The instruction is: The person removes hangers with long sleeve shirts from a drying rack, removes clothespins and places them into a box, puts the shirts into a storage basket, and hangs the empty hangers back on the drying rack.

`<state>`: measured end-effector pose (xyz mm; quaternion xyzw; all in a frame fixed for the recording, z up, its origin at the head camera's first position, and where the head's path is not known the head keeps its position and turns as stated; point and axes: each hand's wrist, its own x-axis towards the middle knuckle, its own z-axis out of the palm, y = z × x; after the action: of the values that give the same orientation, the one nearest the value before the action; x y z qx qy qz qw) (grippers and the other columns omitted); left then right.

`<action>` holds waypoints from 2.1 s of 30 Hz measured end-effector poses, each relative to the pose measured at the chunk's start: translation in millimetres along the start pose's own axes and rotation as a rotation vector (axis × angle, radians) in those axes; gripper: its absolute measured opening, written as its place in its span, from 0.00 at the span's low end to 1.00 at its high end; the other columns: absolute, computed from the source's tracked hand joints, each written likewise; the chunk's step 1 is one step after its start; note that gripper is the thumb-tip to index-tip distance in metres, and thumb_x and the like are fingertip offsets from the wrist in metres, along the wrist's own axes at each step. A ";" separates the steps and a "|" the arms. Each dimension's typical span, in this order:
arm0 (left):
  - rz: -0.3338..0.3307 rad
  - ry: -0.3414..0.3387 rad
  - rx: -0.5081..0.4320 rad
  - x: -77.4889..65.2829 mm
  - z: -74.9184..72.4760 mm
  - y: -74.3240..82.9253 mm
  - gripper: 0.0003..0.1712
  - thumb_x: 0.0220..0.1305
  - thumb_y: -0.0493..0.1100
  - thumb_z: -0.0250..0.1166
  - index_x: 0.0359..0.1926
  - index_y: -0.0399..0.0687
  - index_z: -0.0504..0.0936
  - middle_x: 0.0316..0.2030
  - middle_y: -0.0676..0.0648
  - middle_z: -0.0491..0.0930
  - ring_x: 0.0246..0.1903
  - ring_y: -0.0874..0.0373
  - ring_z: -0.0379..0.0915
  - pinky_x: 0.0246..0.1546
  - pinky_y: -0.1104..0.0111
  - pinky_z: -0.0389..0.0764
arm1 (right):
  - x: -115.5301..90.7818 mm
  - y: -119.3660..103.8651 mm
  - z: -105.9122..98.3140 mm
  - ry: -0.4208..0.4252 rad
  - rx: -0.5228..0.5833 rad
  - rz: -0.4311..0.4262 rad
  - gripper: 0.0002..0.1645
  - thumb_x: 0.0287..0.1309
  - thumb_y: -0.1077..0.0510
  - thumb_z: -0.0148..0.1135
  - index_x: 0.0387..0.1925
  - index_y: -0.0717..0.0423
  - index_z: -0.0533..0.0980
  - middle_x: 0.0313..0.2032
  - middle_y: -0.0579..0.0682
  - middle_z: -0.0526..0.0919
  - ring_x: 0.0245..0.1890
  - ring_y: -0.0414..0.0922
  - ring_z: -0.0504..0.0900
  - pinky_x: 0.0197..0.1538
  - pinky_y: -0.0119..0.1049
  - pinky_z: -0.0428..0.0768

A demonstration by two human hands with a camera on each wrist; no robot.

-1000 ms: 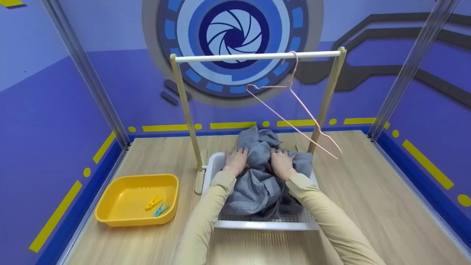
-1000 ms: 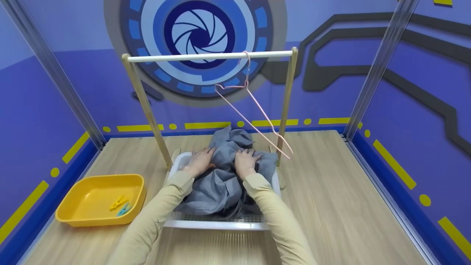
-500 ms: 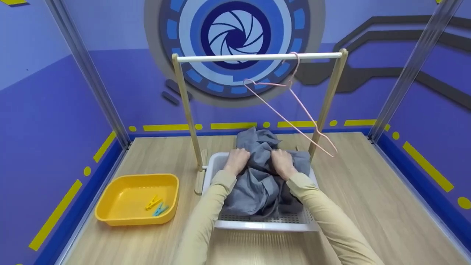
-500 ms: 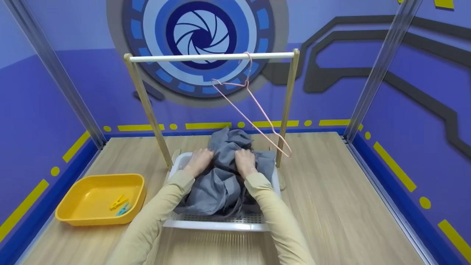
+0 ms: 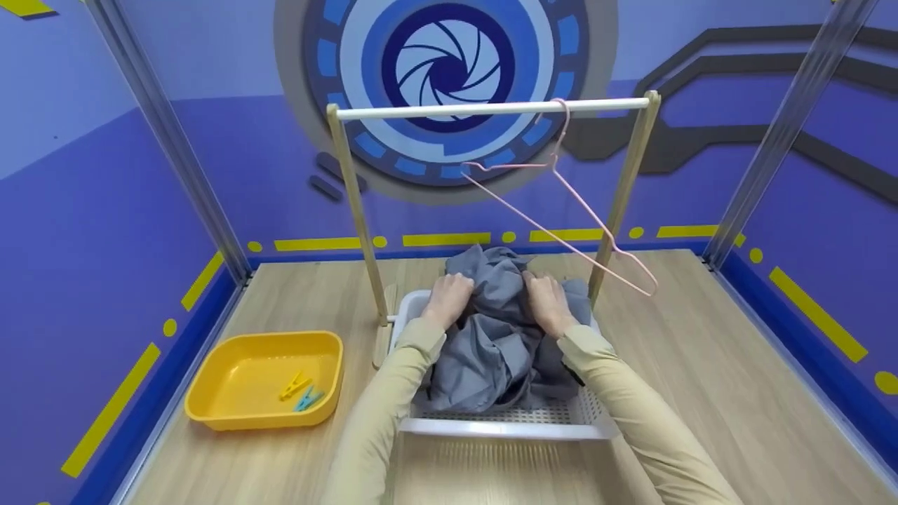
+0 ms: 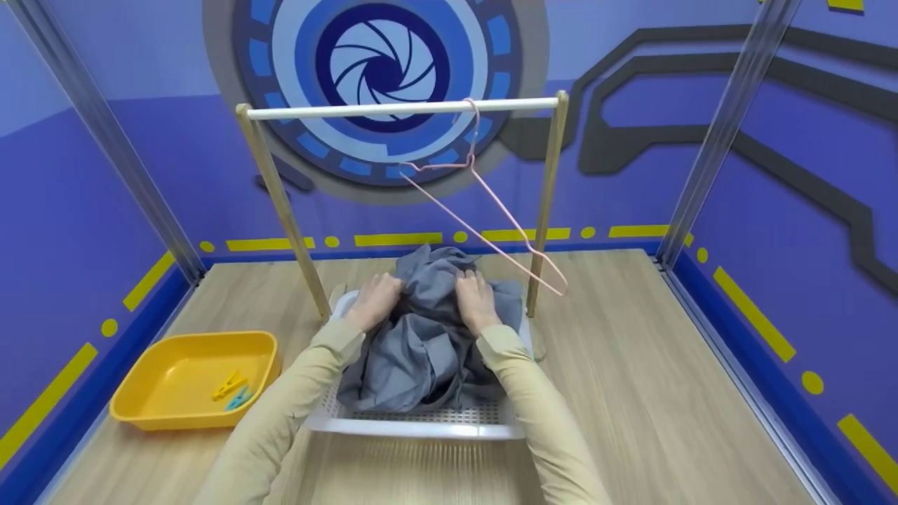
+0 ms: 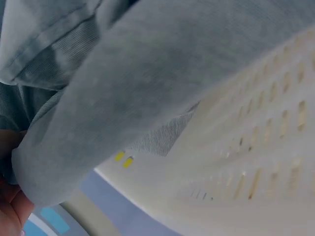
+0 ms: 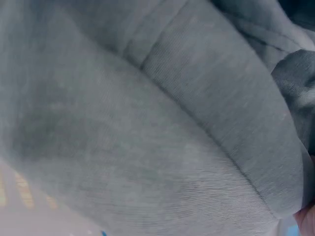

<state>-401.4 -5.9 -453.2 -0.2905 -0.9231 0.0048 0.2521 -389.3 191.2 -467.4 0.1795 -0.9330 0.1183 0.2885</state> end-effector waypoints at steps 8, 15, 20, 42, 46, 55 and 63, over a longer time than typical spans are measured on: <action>-0.070 0.041 -0.130 -3.8 -20.4 -11.4 0.11 0.57 0.31 0.54 0.24 0.41 0.83 0.23 0.42 0.79 0.22 0.47 0.76 0.21 0.58 0.74 | -0.6 -10.2 -10.5 0.174 0.126 -0.096 0.14 0.47 0.78 0.54 0.38 0.70 0.76 0.32 0.61 0.77 0.33 0.56 0.76 0.36 0.46 0.74; -0.041 0.135 -0.170 -4.5 -38.7 -20.0 0.08 0.52 0.29 0.58 0.20 0.39 0.79 0.20 0.42 0.78 0.20 0.47 0.75 0.18 0.58 0.73 | 3.5 -24.5 -23.0 0.299 0.195 -0.199 0.12 0.49 0.78 0.53 0.37 0.71 0.76 0.32 0.60 0.77 0.33 0.54 0.77 0.37 0.43 0.75; 0.001 0.224 -0.208 -7.0 -52.4 -23.7 0.09 0.48 0.28 0.61 0.18 0.41 0.74 0.19 0.42 0.77 0.20 0.46 0.75 0.18 0.58 0.72 | 7.6 -32.9 -35.2 0.361 0.274 -0.213 0.13 0.50 0.78 0.54 0.38 0.70 0.76 0.32 0.58 0.77 0.34 0.53 0.77 0.38 0.42 0.75; 0.090 0.373 -0.260 -8.8 -91.2 -21.4 0.08 0.48 0.27 0.64 0.20 0.41 0.75 0.19 0.46 0.75 0.20 0.50 0.75 0.17 0.61 0.73 | 19.3 -44.2 -69.6 0.462 0.405 -0.285 0.14 0.48 0.80 0.55 0.38 0.70 0.77 0.32 0.58 0.79 0.34 0.53 0.77 0.39 0.41 0.74; 0.079 0.393 -0.282 -8.8 -98.3 -19.5 0.05 0.49 0.29 0.65 0.24 0.40 0.78 0.21 0.45 0.77 0.20 0.50 0.75 0.18 0.61 0.74 | 22.2 -45.1 -76.6 0.484 0.434 -0.289 0.14 0.47 0.80 0.56 0.38 0.70 0.77 0.32 0.58 0.79 0.34 0.53 0.77 0.40 0.41 0.74; 0.080 0.430 -0.294 -8.4 -114.8 -17.1 0.07 0.48 0.30 0.66 0.31 0.38 0.81 0.27 0.46 0.80 0.26 0.51 0.77 0.25 0.62 0.75 | 27.6 -51.4 -93.1 0.538 0.496 -0.289 0.13 0.47 0.80 0.56 0.36 0.71 0.78 0.31 0.59 0.79 0.33 0.53 0.78 0.38 0.40 0.74; 0.128 0.472 -0.287 -11.8 -125.5 -12.5 0.04 0.52 0.31 0.65 0.31 0.38 0.81 0.26 0.46 0.79 0.24 0.53 0.76 0.25 0.64 0.76 | 23.2 -55.6 -101.6 0.519 0.582 -0.282 0.12 0.47 0.80 0.57 0.35 0.70 0.79 0.32 0.58 0.81 0.34 0.51 0.79 0.40 0.35 0.74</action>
<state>-341.0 -39.9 -347.2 -0.3740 -0.8099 -0.1780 0.4153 -334.3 167.5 -365.6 0.3440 -0.7233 0.3776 0.4647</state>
